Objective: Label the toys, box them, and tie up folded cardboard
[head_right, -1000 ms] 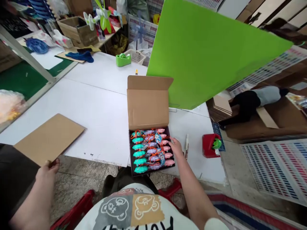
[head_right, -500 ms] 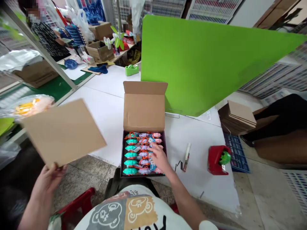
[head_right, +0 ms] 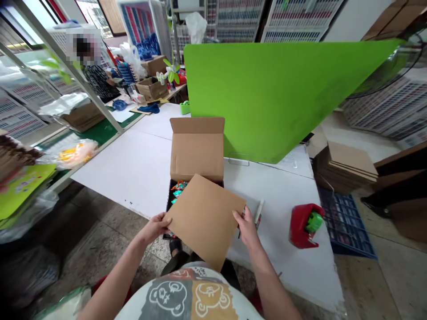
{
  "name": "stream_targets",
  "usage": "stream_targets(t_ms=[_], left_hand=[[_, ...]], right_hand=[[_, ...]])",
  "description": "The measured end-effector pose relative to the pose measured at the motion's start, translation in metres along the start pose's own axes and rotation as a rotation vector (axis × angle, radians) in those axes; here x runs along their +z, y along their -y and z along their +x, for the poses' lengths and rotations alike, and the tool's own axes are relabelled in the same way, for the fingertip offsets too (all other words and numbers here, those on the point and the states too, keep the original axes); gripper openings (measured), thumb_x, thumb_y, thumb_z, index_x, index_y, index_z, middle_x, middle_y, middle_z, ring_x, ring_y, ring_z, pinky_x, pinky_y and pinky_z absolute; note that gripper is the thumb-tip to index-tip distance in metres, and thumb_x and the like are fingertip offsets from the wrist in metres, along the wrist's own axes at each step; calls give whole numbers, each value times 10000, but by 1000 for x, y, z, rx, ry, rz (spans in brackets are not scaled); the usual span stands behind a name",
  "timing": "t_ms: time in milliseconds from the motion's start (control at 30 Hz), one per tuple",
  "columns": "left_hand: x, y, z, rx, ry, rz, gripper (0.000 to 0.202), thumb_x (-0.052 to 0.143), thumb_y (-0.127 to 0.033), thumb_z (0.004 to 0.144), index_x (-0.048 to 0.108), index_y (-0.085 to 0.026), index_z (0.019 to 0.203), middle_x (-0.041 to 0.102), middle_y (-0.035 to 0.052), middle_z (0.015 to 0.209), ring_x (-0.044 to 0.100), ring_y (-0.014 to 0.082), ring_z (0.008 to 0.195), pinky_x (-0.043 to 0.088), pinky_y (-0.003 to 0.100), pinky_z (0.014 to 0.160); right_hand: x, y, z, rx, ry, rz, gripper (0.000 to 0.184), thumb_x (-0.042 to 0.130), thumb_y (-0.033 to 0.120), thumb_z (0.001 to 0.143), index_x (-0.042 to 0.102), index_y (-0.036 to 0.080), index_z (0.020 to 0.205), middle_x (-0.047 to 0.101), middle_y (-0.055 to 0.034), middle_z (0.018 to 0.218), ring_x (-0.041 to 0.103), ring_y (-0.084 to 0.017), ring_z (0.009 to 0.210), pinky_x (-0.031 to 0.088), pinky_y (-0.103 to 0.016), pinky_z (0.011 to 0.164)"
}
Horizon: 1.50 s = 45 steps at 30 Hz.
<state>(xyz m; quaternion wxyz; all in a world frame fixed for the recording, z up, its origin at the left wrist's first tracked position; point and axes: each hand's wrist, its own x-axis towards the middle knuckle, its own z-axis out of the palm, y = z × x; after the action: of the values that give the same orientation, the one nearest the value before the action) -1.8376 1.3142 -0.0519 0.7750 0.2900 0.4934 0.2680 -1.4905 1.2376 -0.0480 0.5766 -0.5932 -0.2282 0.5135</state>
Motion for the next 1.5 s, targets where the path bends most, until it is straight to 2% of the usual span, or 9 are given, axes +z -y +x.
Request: stream_targets(t_ms=[200, 400, 500, 633, 800, 1000, 1133, 1333, 1500], left_hand=[[24, 58, -37, 73, -190, -179, 505, 867, -380, 542, 544, -186, 877, 648, -3, 874, 643, 119, 688, 550, 219, 545], [13, 80, -51, 30, -339, -160, 558, 829, -541, 533, 543, -201, 871, 625, -6, 790, 621, 124, 617, 559, 265, 543], [3, 79, -49, -29, -319, 1, 613, 722, -695, 561, 583, -172, 850, 571, -14, 661, 572, 119, 518, 537, 277, 496], [-14, 65, -38, -16, -259, 235, 611, 630, -723, 631, 633, -140, 814, 604, 25, 628, 560, 129, 485, 484, 249, 447], [-38, 15, 5, 218, -430, 576, 326, 590, -478, 780, 651, -160, 813, 631, 29, 617, 569, 145, 494, 454, 235, 446], [-26, -51, 82, 473, -534, 1031, 326, 460, -211, 865, 643, -156, 1130, 663, 131, 1025, 620, 219, 905, 477, 344, 843], [1, -60, 117, 545, -426, 1154, 471, 436, -107, 841, 565, -188, 1287, 589, 147, 1215, 538, 256, 1090, 401, 374, 967], [39, -51, 141, 608, -218, 1221, 516, 530, -22, 732, 646, -220, 1195, 591, 83, 1286, 427, 309, 1215, 310, 440, 1054], [19, -56, 137, 596, -359, 1101, 447, 452, -79, 820, 621, -186, 1220, 586, 106, 1277, 479, 251, 1181, 347, 375, 1039]], right_hand=[[6, -24, -4, 57, 70, -131, 961, 695, 463, 731, 155, 244, 1495, 668, -76, 1144, 616, -250, 1086, 470, -453, 983], [46, -38, 18, -25, 219, -247, 755, 618, 426, 752, 347, 268, 1438, 605, -70, 1269, 576, -260, 1164, 506, -450, 942], [44, -41, 28, 8, 205, -279, 745, 642, 418, 711, 416, 261, 1403, 582, -75, 1299, 570, -270, 1172, 486, -467, 970], [8, -41, 20, 30, 75, -292, 751, 728, 457, 629, 528, 236, 1319, 542, -90, 1346, 524, -285, 1225, 385, -470, 1073], [-48, -35, -16, 90, 3, -136, 822, 753, 487, 659, 447, 267, 1390, 612, -62, 1264, 547, -271, 1201, 407, -461, 1064], [-89, -40, -58, 79, -255, -156, 860, 753, 544, 621, 465, 269, 1384, 615, -36, 1262, 508, -284, 1241, 435, -422, 1058], [-101, -41, -78, 109, -313, -152, 868, 748, 542, 622, 451, 281, 1395, 641, -37, 1221, 539, -294, 1205, 482, -424, 1010], [-105, -38, -85, 137, -331, -119, 917, 757, 540, 625, 400, 269, 1426, 634, -53, 1231, 539, -300, 1205, 476, -436, 1014], [-88, -36, -59, 103, -281, -135, 906, 751, 536, 641, 406, 235, 1423, 619, -65, 1254, 510, -286, 1239, 423, -431, 1065]])
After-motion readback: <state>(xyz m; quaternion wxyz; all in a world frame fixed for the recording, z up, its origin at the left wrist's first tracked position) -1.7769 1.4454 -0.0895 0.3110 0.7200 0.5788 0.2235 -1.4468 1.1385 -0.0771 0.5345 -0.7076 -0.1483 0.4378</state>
